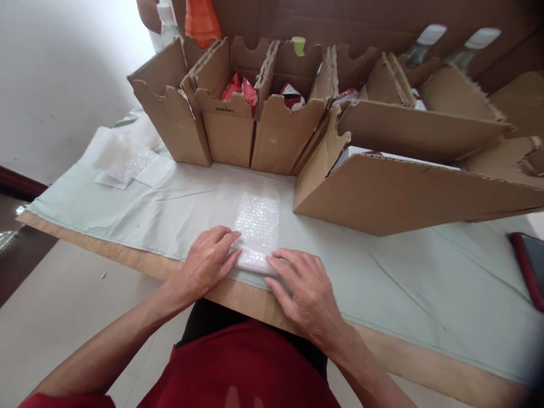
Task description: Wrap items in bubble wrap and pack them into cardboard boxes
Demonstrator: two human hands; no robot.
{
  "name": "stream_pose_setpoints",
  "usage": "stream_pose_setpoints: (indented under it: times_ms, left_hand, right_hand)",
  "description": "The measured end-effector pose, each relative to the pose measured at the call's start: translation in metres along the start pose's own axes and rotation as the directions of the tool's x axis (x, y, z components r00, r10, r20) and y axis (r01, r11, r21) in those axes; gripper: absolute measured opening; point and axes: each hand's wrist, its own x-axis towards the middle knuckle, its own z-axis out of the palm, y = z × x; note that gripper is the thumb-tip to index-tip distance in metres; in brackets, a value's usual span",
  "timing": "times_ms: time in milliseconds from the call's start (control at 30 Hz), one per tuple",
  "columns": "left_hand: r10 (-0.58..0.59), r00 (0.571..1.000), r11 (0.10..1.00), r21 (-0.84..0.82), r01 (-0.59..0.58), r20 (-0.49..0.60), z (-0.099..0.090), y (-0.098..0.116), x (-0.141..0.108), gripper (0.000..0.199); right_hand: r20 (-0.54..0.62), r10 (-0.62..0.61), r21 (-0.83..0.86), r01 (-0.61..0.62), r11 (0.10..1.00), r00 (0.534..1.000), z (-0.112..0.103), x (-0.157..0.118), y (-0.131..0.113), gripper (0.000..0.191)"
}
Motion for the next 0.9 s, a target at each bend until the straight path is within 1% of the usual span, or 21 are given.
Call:
stream_pose_setpoints:
  times_ms: [100, 200, 267, 300, 333, 400, 433, 467, 500, 533, 567, 600, 633, 667, 700, 733, 767, 800, 833, 867, 900]
  left_hand:
    - [0.07, 0.996, 0.997, -0.032, -0.072, -0.055, -0.004, 0.003, -0.007, 0.027]
    - [0.143, 0.99, 0.979, -0.147, -0.143, -0.005, -0.013, 0.009, -0.021, 0.032]
    - [0.146, 0.989, 0.968, -0.21, -0.138, 0.021, -0.016, 0.012, -0.024, 0.031]
    - [0.131, 0.991, 0.968, -0.218, -0.123, 0.025, -0.015, 0.012, -0.023, 0.03]
    - [0.11, 0.994, 0.974, -0.203, -0.102, 0.027, -0.013, 0.012, -0.019, 0.028]
    - [0.067, 0.998, 0.991, -0.116, -0.064, 0.019, -0.006, 0.009, -0.009, 0.026]
    - [0.049, 0.999, 0.997, -0.059, -0.048, 0.011, -0.003, 0.007, -0.003, 0.026]
    - [0.033, 0.999, 0.999, -0.013, -0.033, 0.0, 0.0, 0.005, 0.001, 0.026]
    - [0.017, 1.0, 1.0, 0.006, -0.017, -0.017, 0.002, 0.004, 0.004, 0.026]
    - [-0.006, 0.999, 1.0, -0.008, 0.006, -0.042, 0.002, 0.004, 0.005, 0.026]
    - [-0.049, 0.996, 0.997, -0.059, 0.045, -0.072, 0.001, 0.005, 0.003, 0.026]
    - [-0.118, 0.988, 0.984, -0.145, 0.103, -0.102, -0.001, 0.007, -0.001, 0.027]
    - [-0.217, 0.969, 0.946, -0.268, 0.18, -0.116, -0.005, 0.011, -0.007, 0.03]
    - [-0.338, 0.936, 0.866, -0.422, 0.268, -0.099, -0.009, 0.016, -0.013, 0.034]
    - [-0.46, 0.887, 0.729, -0.586, 0.353, -0.038, -0.012, 0.023, -0.019, 0.039]
    - [-0.554, 0.829, 0.538, -0.73, 0.421, 0.069, -0.015, 0.03, -0.025, 0.044]
    - [-0.6, 0.774, 0.317, -0.829, 0.46, 0.2, -0.017, 0.038, -0.028, 0.05]
    - [-0.595, 0.735, 0.104, -0.875, 0.472, 0.326, -0.017, 0.045, -0.03, 0.054]
    - [-0.558, 0.713, -0.068, -0.88, 0.469, 0.423, -0.016, 0.052, -0.03, 0.055]
    - [-0.514, 0.706, -0.188, -0.867, 0.462, 0.488, -0.014, 0.058, -0.028, 0.055]
    - [-0.477, 0.705, -0.266, -0.85, 0.454, 0.525, -0.011, 0.062, -0.024, 0.054]
  right_hand:
    - [0.096, -0.047, 0.003, 0.047, 0.999, 0.994, 0.002, 0.004, 0.002, 0.022]
    - [0.161, 0.012, 0.131, -0.033, 0.991, 0.987, -0.002, 0.007, 0.004, 0.024]
    - [0.231, 0.051, 0.21, -0.101, 0.972, 0.972, -0.006, 0.008, 0.006, 0.025]
    - [0.234, 0.072, 0.213, -0.124, 0.969, 0.969, -0.007, 0.008, 0.007, 0.025]
    - [0.201, 0.095, 0.192, -0.134, 0.972, 0.975, -0.008, 0.007, 0.007, 0.023]
    - [0.056, 0.116, 0.112, -0.122, 0.986, 0.992, -0.008, 0.005, 0.008, 0.022]
    - [-0.014, 0.105, 0.074, -0.104, 0.992, 0.994, -0.007, 0.003, 0.008, 0.023]
    - [-0.054, 0.076, 0.043, -0.074, 0.996, 0.996, -0.006, 0.002, 0.008, 0.023]
    - [-0.049, 0.034, 0.017, -0.033, 0.999, 0.998, -0.004, 0.001, 0.007, 0.024]
    - [-0.013, -0.013, -0.003, 0.013, 1.0, 1.0, -0.002, 0.001, 0.008, 0.023]
    - [0.029, -0.05, -0.014, 0.05, 0.999, 0.998, 0.001, 0.001, 0.008, 0.023]
    - [0.06, -0.065, -0.012, 0.066, 0.998, 0.996, 0.003, 0.002, 0.01, 0.022]
    - [0.069, -0.051, 0.007, 0.051, 0.999, 0.996, 0.005, 0.004, 0.011, 0.023]
    - [0.061, -0.007, 0.043, 0.005, 0.999, 0.998, 0.006, 0.005, 0.013, 0.023]
    - [0.043, 0.059, 0.094, -0.063, 0.994, 0.997, 0.006, 0.007, 0.014, 0.024]
    - [0.032, 0.136, 0.153, -0.139, 0.978, 0.99, 0.005, 0.007, 0.014, 0.024]
    - [0.04, 0.21, 0.212, -0.214, 0.954, 0.977, 0.004, 0.008, 0.013, 0.025]
    - [0.062, 0.268, 0.268, -0.275, 0.923, 0.961, 0.002, 0.007, 0.011, 0.026]
    - [0.096, 0.302, 0.323, -0.316, 0.892, 0.949, -0.001, 0.005, 0.008, 0.026]
    - [0.136, 0.315, 0.376, -0.343, 0.861, 0.939, -0.003, 0.003, 0.004, 0.025]
    - [0.171, 0.311, 0.424, -0.354, 0.834, 0.935, -0.006, -0.001, 0.0, 0.025]
